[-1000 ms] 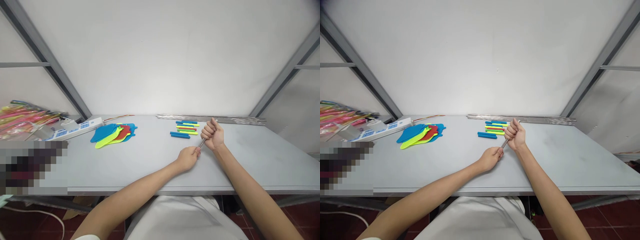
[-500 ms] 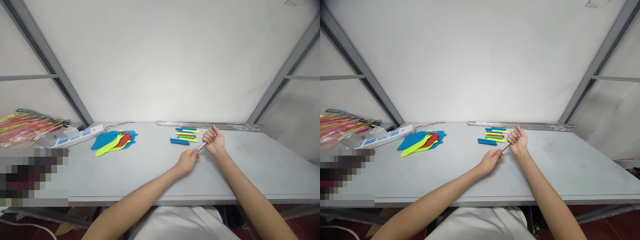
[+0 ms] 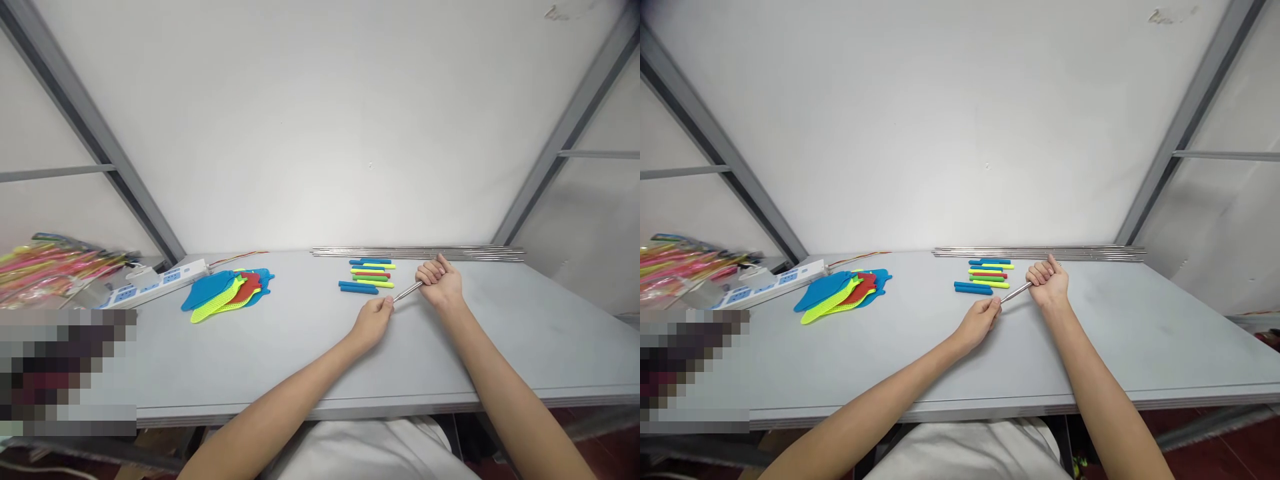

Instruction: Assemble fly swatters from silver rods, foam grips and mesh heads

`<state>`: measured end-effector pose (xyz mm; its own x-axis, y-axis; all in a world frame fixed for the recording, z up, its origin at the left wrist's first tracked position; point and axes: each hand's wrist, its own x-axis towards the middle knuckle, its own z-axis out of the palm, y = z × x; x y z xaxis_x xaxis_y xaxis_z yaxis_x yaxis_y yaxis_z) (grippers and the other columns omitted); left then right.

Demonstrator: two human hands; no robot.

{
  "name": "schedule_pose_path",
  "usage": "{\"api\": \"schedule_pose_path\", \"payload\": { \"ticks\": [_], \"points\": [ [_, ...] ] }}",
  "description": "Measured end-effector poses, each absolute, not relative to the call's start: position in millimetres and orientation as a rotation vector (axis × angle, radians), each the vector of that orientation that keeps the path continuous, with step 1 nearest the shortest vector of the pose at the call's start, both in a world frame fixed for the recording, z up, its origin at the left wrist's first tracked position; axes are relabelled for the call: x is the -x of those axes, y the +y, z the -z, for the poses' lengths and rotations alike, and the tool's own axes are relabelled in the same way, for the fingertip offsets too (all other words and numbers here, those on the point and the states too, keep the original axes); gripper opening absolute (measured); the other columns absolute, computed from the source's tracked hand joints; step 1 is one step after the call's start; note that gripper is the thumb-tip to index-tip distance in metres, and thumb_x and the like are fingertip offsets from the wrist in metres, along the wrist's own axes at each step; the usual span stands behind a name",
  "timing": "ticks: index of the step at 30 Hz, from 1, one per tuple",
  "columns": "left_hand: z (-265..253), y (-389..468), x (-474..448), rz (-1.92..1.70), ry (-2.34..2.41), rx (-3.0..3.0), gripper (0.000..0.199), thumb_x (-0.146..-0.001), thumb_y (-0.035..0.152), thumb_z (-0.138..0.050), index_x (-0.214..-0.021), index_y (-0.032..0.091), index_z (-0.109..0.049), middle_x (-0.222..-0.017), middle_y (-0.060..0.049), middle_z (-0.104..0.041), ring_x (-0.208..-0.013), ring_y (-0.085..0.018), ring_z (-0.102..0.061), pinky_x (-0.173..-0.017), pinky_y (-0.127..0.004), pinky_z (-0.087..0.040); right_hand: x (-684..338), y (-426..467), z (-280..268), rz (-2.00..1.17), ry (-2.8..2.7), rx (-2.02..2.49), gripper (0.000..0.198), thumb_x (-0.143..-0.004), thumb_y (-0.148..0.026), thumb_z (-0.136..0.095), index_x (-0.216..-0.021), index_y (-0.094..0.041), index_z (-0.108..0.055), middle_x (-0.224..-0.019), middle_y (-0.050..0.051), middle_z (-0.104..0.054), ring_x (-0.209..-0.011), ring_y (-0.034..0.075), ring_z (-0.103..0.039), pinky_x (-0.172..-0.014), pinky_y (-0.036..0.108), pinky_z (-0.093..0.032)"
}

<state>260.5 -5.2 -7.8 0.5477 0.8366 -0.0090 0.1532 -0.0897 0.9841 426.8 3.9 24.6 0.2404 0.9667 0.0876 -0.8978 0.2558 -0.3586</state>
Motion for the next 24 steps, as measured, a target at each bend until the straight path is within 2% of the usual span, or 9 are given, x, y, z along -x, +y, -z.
{"api": "schedule_pose_path", "payload": {
  "ticks": [7,16,24],
  "points": [
    [3,-2,-255,-0.633,0.675,-1.465,0.035,-0.074,0.048,-0.031,-0.058,0.016,-0.031,-0.05,0.006,-0.023,-0.042,-0.005,-0.019,-0.042,-0.019,-0.017,-410,1,-27,-1.233,-0.429,0.23,0.041,-0.073,-0.023,-0.044,-0.047,-0.017,-0.014,-0.035,-0.007,-0.015,-0.03,0.005,-0.017,-0.026,0.018,-0.019],
    [0,0,-252,-0.604,0.624,-1.367,0.033,-0.075,0.044,-0.034,-0.058,0.016,-0.031,-0.052,0.006,-0.021,-0.042,-0.003,-0.016,-0.041,-0.019,-0.013,-406,-3,-27,-1.114,-0.524,0.29,0.042,-0.074,-0.027,-0.044,-0.046,-0.017,-0.014,-0.036,-0.007,-0.015,-0.029,0.004,-0.018,-0.026,0.018,-0.02],
    [0,0,-251,-0.6,0.624,-1.357,0.032,-0.076,0.042,-0.033,-0.058,0.015,-0.031,-0.051,0.006,-0.022,-0.041,-0.003,-0.016,-0.041,-0.019,-0.013,-402,-4,-29,-1.096,-0.497,0.282,0.042,-0.073,-0.023,-0.045,-0.046,-0.017,-0.013,-0.035,-0.007,-0.014,-0.028,0.004,-0.017,-0.025,0.018,-0.018]
  ]
}}
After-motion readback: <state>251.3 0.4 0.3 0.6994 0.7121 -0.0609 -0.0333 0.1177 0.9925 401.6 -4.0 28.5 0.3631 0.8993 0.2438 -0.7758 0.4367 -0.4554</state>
